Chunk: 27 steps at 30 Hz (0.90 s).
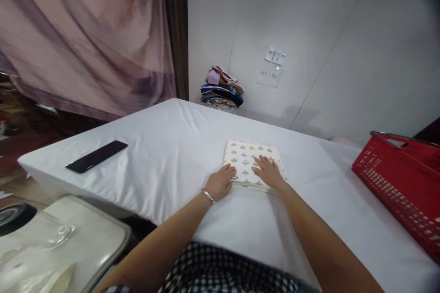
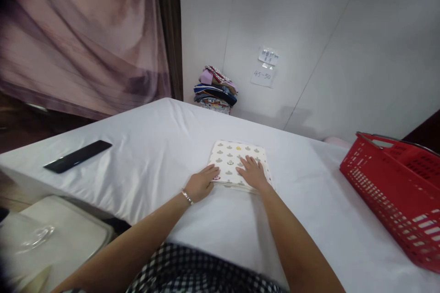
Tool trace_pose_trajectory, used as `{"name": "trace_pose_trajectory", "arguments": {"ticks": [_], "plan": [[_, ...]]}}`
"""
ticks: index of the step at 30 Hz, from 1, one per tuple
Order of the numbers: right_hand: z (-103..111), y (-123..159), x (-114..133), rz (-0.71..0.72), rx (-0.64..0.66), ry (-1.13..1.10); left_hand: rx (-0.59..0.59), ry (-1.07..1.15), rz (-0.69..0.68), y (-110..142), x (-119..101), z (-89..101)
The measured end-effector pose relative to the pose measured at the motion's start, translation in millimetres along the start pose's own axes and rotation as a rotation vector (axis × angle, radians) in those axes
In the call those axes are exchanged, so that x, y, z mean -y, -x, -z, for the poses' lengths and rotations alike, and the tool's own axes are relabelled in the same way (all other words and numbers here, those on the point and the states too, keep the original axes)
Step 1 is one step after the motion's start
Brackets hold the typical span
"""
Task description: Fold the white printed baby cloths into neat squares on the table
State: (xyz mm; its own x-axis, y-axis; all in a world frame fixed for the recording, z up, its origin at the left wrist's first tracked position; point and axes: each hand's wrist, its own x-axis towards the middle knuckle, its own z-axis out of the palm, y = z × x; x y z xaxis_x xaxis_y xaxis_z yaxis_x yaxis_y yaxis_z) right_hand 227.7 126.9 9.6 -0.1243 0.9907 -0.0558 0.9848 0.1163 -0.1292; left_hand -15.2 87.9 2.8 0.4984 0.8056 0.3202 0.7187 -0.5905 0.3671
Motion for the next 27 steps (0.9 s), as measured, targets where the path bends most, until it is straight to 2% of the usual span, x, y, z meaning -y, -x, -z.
{"name": "trace_pose_trajectory", "arguments": {"ticks": [8,12,14,16,21,24,27], "plan": [[2,3,3,0.000,-0.002,0.017,0.044,0.089,0.041,7,-3,5.9],[2,4,6,-0.003,-0.007,0.024,0.012,0.064,0.132,-11,-25,14.4],[3,4,8,-0.007,-0.004,0.024,-0.050,0.033,0.103,-26,-37,14.8],[5,6,8,-0.011,0.001,0.014,-0.056,-0.023,0.083,-39,-42,10.1],[10,11,4,0.012,0.049,-0.011,0.134,-0.085,0.251,-46,-24,-13.5],[15,11,7,0.005,0.076,-0.024,0.146,-0.085,0.241,-43,-14,-21.9],[22,0,23,-0.009,0.066,-0.021,0.142,-0.097,0.240,-42,-13,-23.3]]}}
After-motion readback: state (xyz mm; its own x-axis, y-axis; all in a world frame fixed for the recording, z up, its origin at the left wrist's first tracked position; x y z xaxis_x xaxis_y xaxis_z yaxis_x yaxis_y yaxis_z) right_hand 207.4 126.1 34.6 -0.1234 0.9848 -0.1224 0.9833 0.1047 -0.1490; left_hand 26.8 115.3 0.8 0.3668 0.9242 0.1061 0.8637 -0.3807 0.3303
